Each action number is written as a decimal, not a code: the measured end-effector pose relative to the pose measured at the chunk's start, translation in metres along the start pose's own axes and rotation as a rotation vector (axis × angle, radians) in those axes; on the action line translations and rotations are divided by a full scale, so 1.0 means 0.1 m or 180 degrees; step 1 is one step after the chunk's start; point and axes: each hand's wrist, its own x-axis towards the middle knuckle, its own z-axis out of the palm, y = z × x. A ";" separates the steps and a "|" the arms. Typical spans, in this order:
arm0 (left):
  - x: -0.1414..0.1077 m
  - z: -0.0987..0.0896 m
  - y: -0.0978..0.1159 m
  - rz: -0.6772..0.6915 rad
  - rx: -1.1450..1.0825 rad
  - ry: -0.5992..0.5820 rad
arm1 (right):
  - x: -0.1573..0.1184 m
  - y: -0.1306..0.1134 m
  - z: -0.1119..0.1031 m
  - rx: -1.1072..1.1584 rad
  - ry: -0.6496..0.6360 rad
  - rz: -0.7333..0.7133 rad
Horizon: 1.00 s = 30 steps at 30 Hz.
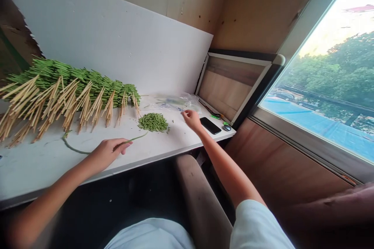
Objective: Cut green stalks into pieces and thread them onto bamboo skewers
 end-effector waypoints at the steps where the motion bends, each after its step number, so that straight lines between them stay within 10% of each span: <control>1: 0.01 0.01 -0.02 0.0024 -0.0041 0.0021 | -0.11 -0.11 0.07 0.0091 -0.0143 -0.0113; 5: 0.02 0.05 -0.11 0.0109 -0.0132 0.0135 | -0.56 -0.60 0.34 0.1016 -0.1077 -0.1171; 11: 0.00 -0.01 -0.10 0.0090 -0.0023 0.0463 | -0.86 -1.02 0.59 0.0968 -0.1449 -0.1913; 30: 0.04 -0.10 0.10 -0.0150 -0.0519 0.0171 | -0.92 -0.91 0.89 0.2066 -0.1101 -0.1408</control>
